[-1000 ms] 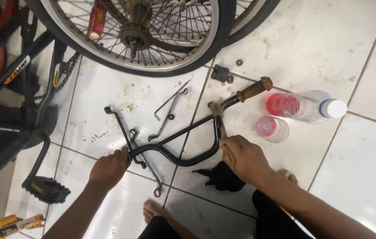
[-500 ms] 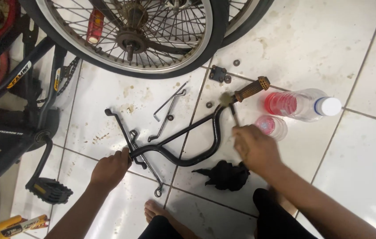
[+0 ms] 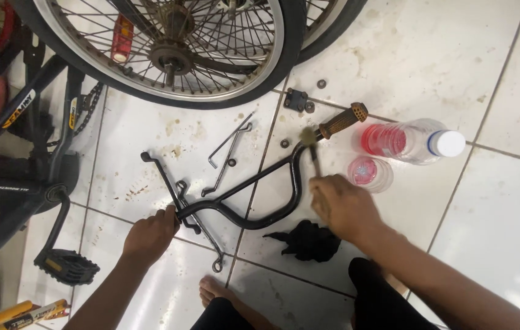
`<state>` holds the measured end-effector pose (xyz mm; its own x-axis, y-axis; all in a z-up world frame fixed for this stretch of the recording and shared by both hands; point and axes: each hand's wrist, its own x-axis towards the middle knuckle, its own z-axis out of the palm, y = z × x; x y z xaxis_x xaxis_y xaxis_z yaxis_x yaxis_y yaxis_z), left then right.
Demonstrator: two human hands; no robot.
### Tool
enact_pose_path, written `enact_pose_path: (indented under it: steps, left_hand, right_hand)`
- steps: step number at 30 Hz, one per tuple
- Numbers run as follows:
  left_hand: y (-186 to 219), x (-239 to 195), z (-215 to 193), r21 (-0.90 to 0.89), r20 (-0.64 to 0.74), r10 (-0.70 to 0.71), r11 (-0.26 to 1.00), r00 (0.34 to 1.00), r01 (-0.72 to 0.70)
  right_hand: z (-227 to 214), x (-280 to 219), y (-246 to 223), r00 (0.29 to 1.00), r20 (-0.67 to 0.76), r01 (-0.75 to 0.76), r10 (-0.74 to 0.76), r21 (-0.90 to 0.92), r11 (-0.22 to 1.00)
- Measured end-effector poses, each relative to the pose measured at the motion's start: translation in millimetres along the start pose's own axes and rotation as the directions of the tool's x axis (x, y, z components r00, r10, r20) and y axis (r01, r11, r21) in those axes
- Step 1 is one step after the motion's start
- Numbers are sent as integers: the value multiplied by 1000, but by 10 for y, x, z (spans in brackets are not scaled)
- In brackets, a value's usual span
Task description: Cleaning a bicycle handlebar using a brush and cleaning solution
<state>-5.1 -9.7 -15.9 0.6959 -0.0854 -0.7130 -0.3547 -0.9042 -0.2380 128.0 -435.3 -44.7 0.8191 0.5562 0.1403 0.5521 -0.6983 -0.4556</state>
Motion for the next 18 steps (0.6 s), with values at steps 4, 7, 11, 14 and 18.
enact_pose_path:
  steps: [4, 7, 11, 14, 18]
  left_hand:
    - [-3, -20, -38, 14, -23, 11, 1000, 1000, -11]
    - [-19, -28, -11, -32, 9, -4, 999, 1000, 4]
    - [20, -63, 7, -15, -22, -14, 1000, 1000, 13]
    - [14, -28, -7, -17, -31, -25, 1000, 999, 24]
    - [0, 20, 142, 6, -31, -32, 999, 999, 32]
  right_hand:
    - [1, -47, -145, 992, 86, 78, -92, 162, 984]
    - [-49, -28, -39, 999, 5, 37, -37, 51, 998]
    - [19, -62, -30, 999, 7, 52, -52, -14, 999]
    - [108, -67, -63, 987, 40, 151, -153, 37, 988]
    - [17, -72, 82, 996, -1, 92, -92, -52, 994]
